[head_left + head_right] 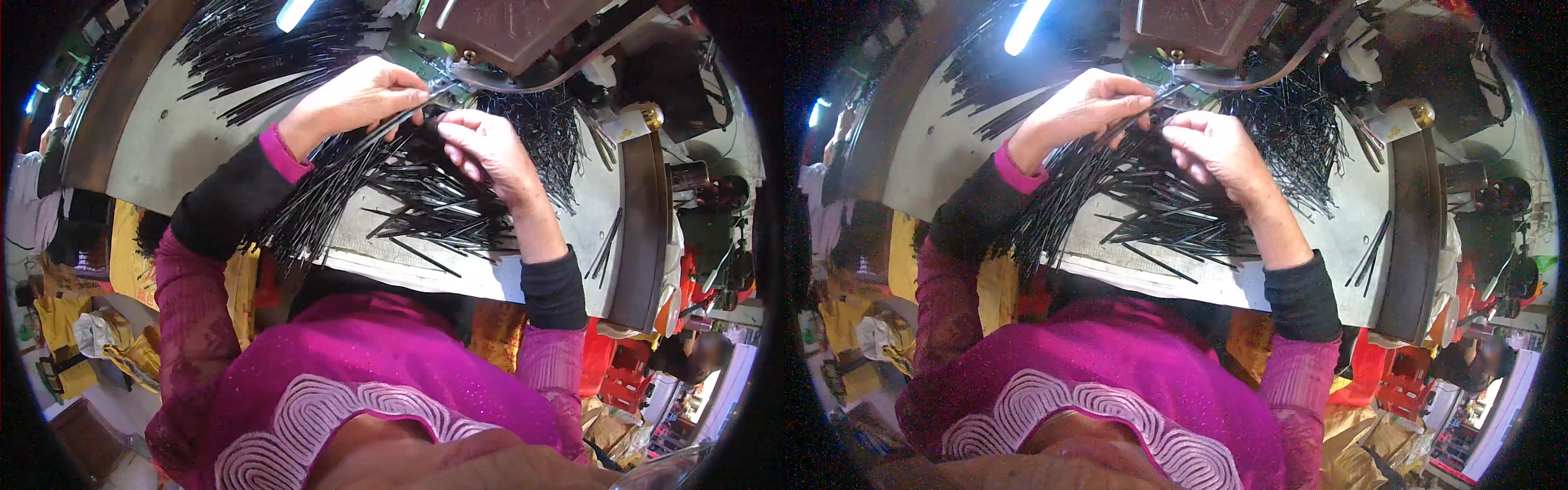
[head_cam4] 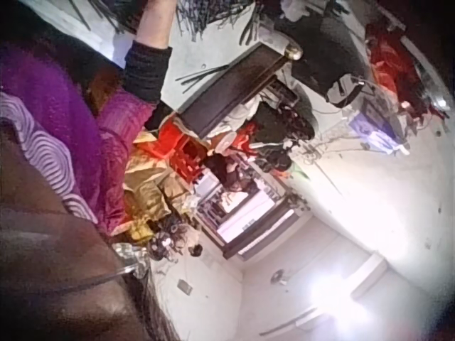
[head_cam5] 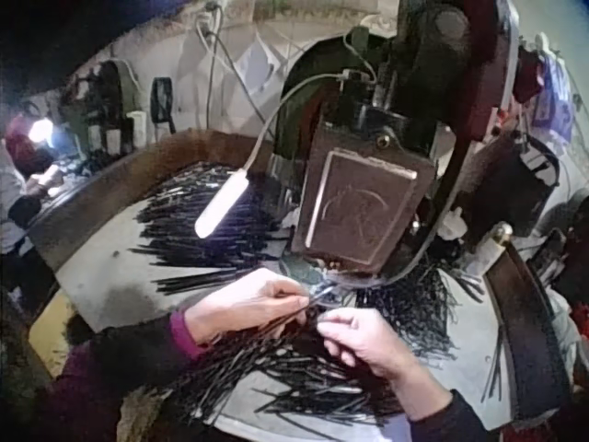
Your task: Gathering, aligning, and securing bundles of black plastic wires or rods.
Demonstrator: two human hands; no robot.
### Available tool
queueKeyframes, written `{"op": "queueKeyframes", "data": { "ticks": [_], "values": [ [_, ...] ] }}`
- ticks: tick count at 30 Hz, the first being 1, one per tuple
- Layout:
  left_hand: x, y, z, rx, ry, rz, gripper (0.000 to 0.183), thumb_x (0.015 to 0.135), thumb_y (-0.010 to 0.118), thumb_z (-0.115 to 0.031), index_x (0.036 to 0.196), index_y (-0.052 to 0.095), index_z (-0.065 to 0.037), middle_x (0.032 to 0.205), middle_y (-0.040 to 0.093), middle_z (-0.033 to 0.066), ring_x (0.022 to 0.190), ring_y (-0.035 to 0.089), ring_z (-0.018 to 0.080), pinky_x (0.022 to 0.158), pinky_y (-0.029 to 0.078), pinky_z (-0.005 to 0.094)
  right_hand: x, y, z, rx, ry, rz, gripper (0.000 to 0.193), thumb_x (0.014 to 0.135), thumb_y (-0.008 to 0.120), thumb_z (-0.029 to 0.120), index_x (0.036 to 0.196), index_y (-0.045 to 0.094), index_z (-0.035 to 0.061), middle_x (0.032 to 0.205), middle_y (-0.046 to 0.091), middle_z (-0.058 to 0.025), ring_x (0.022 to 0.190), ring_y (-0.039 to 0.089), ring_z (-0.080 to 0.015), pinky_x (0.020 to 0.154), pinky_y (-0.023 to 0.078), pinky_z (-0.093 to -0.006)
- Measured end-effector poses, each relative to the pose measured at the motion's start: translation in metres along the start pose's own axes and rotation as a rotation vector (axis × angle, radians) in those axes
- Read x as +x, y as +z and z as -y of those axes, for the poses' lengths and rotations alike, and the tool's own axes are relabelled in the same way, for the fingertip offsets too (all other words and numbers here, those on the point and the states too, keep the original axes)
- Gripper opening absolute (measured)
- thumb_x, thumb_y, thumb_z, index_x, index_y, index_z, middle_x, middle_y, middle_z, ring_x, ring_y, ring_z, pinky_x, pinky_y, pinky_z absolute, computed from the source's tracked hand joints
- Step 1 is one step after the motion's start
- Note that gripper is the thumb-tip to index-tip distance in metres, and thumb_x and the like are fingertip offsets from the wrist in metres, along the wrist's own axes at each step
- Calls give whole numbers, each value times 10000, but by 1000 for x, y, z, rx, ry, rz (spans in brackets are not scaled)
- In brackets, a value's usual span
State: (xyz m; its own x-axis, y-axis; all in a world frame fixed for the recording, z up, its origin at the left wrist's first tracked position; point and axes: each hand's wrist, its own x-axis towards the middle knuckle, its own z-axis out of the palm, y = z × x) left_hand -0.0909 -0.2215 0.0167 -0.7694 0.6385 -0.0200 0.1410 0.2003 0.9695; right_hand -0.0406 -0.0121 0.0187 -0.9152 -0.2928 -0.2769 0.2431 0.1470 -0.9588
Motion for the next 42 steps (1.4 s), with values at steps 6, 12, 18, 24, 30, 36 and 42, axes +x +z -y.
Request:
{"op": "queueKeyframes", "data": {
  "ticks": [6,12,18,24,30,36,42],
  "values": [
    [-4,3,-5,-25,-76,21,298,858,604,-229,1034,592,11,708,606,24,453,489,43,394,360,172,9,-13,-5,146,-43,31,246,827,607,136,1030,551,8,701,575,-34,485,478,-38,404,350,-163],
    [2,-3,4,-181,-146,88,199,817,652,-230,860,633,-37,620,529,-26,424,440,7,350,309,149,9,-28,-7,373,-60,-8,216,841,598,143,998,537,7,853,639,-135,657,621,-144,545,523,-233],
    [3,-6,1,-163,-120,86,236,838,631,-281,815,632,-47,640,566,-6,413,442,10,352,301,147,12,-27,-15,423,-133,-82,192,875,561,147,1002,548,4,857,641,-141,661,628,-140,555,537,-230],
    [11,-22,9,-104,-127,-25,236,872,587,-305,814,602,-77,573,490,-48,413,392,15,364,260,169,14,-30,-13,452,-213,-183,182,884,540,120,1019,559,0,885,636,-152,669,631,-150,564,544,-238],
    [17,-17,18,-321,-110,-44,192,882,581,-265,840,581,-78,530,362,-79,407,328,7,359,216,173,21,-29,-17,461,-253,-232,183,881,536,111,1011,553,-17,890,629,-176,689,637,-173,592,551,-259],
    [19,-16,18,-300,-135,-40,192,891,567,-261,826,573,-81,537,328,-95,419,292,8,362,198,181,21,-29,-16,433,-234,-273,167,879,525,94,999,545,-20,879,632,-182,677,641,-189,590,553,-264],
    [17,-20,17,-322,-104,-28,191,888,573,-261,820,572,-82,545,329,-102,429,291,4,369,192,176,24,-29,-15,466,-260,-222,103,874,530,80,925,538,-9,869,633,-196,658,644,-196,582,555,-271]
  ]
}}
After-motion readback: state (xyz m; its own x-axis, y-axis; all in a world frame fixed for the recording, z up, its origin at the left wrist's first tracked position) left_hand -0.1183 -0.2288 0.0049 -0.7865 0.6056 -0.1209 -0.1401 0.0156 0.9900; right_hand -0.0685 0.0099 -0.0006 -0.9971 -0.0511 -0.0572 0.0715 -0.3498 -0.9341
